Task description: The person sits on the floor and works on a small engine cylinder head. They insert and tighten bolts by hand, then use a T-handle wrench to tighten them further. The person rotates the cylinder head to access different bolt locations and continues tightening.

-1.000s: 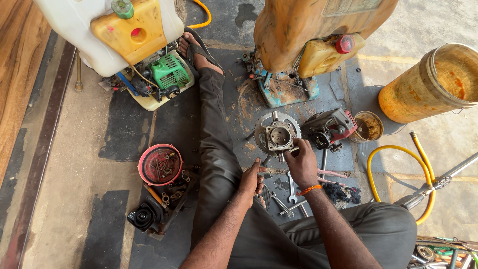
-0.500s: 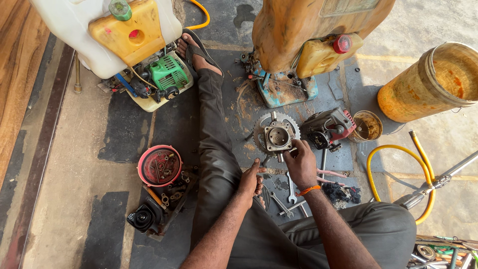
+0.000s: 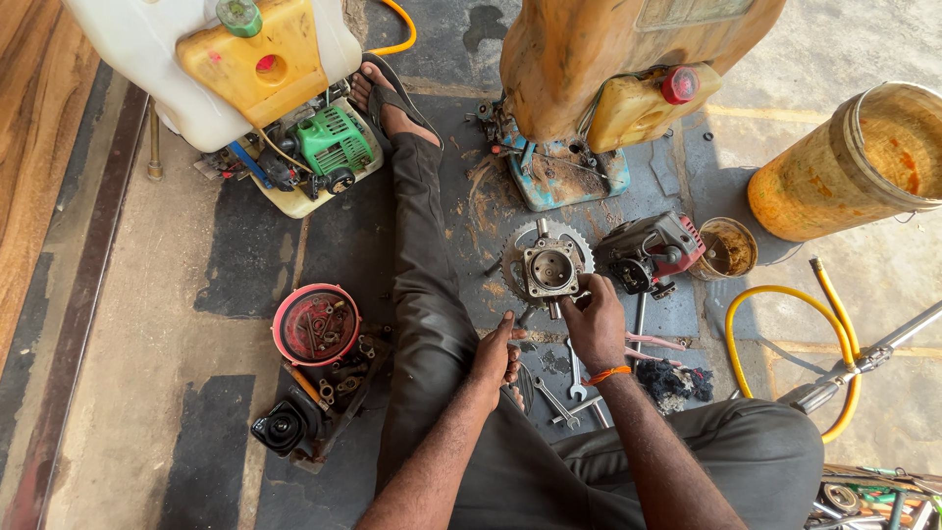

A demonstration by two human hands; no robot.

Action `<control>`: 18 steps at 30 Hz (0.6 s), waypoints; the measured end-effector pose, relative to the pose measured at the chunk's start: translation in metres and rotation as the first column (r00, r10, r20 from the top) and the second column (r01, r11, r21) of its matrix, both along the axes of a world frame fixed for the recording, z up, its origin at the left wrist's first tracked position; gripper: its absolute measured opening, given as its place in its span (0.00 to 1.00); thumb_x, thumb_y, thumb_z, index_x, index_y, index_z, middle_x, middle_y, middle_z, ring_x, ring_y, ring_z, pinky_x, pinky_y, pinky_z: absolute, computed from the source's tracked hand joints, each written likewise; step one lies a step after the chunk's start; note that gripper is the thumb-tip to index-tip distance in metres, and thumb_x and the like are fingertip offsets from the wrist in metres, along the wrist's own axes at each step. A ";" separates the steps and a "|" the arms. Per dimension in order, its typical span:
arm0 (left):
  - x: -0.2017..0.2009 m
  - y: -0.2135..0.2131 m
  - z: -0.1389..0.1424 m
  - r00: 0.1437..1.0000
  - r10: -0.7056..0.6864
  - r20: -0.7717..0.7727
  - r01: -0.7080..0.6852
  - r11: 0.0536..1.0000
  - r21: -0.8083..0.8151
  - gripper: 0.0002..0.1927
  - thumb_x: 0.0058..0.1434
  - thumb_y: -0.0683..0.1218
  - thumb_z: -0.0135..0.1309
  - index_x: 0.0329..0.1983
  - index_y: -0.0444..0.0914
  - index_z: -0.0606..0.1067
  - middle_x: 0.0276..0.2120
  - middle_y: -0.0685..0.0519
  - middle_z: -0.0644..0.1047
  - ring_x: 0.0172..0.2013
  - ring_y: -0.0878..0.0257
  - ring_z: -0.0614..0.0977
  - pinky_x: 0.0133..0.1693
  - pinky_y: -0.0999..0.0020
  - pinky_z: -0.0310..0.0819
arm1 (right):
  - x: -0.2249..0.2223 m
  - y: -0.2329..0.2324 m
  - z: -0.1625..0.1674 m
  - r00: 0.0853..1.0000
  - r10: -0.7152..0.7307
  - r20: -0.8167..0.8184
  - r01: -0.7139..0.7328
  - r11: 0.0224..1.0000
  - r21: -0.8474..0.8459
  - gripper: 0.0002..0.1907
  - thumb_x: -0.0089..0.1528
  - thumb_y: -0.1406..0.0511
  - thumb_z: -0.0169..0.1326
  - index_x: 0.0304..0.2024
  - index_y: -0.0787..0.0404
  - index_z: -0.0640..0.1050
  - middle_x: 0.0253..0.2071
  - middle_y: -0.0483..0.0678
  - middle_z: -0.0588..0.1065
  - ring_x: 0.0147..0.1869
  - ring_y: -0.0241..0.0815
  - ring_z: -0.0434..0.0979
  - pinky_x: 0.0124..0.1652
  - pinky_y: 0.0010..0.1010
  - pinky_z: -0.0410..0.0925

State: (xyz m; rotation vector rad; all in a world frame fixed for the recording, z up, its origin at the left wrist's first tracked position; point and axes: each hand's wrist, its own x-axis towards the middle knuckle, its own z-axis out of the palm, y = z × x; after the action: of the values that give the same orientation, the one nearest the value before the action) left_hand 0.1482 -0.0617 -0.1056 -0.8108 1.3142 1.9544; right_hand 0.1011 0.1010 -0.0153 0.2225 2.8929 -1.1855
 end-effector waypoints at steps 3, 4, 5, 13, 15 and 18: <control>-0.001 0.000 0.001 1.000 0.004 -0.014 -0.004 1.000 0.014 0.31 0.67 0.71 0.45 0.48 0.41 0.75 0.22 0.62 0.62 0.21 0.73 0.65 0.24 0.76 0.59 | 0.000 0.000 0.000 1.000 0.011 -0.015 -0.011 0.999 -0.040 0.19 0.60 0.67 0.60 0.53 0.68 0.75 0.46 0.50 0.74 0.42 0.39 0.81 0.43 0.33 0.75; -0.001 0.000 0.002 1.000 -0.003 -0.012 0.003 1.000 0.004 0.31 0.67 0.72 0.45 0.48 0.41 0.76 0.22 0.62 0.62 0.21 0.73 0.65 0.24 0.76 0.59 | 0.000 0.001 0.000 1.000 0.008 -0.002 -0.008 0.999 -0.045 0.19 0.60 0.66 0.61 0.52 0.68 0.75 0.46 0.50 0.74 0.42 0.39 0.81 0.42 0.33 0.75; -0.001 0.000 0.002 1.000 -0.010 -0.009 0.010 1.000 -0.005 0.31 0.67 0.72 0.44 0.49 0.41 0.76 0.22 0.62 0.62 0.21 0.73 0.65 0.24 0.77 0.60 | 0.000 0.001 0.001 1.000 0.006 0.011 -0.005 0.999 -0.049 0.20 0.60 0.66 0.61 0.52 0.68 0.74 0.46 0.50 0.73 0.41 0.39 0.81 0.42 0.33 0.76; -0.001 -0.001 0.008 1.000 -0.011 0.008 0.011 1.000 -0.006 0.31 0.67 0.71 0.44 0.49 0.41 0.75 0.21 0.62 0.62 0.22 0.73 0.65 0.24 0.76 0.60 | 0.000 0.001 0.003 0.999 -0.010 0.047 0.012 0.998 -0.060 0.19 0.61 0.65 0.62 0.50 0.68 0.74 0.44 0.50 0.72 0.39 0.39 0.79 0.39 0.33 0.75; -0.001 -0.001 0.008 1.000 -0.009 0.004 0.009 1.000 -0.001 0.31 0.67 0.71 0.45 0.49 0.41 0.75 0.21 0.62 0.62 0.22 0.73 0.65 0.24 0.76 0.59 | 0.000 0.000 0.002 0.999 -0.016 0.034 0.017 0.999 -0.045 0.18 0.60 0.65 0.63 0.49 0.68 0.74 0.44 0.49 0.72 0.38 0.39 0.79 0.39 0.33 0.75; 0.000 -0.001 0.008 1.000 -0.012 0.009 0.012 1.000 -0.010 0.30 0.67 0.71 0.44 0.49 0.42 0.76 0.21 0.62 0.62 0.22 0.73 0.65 0.24 0.76 0.59 | 0.001 -0.002 0.001 1.000 0.005 -0.031 -0.006 0.998 -0.058 0.16 0.61 0.67 0.60 0.50 0.66 0.75 0.44 0.48 0.73 0.39 0.37 0.80 0.40 0.32 0.75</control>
State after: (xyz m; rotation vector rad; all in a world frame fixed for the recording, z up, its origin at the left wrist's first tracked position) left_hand 0.1479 -0.0629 -0.0971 -0.8134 1.3219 1.9346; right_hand 0.1024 0.0995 -0.0138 0.1975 2.8781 -1.2806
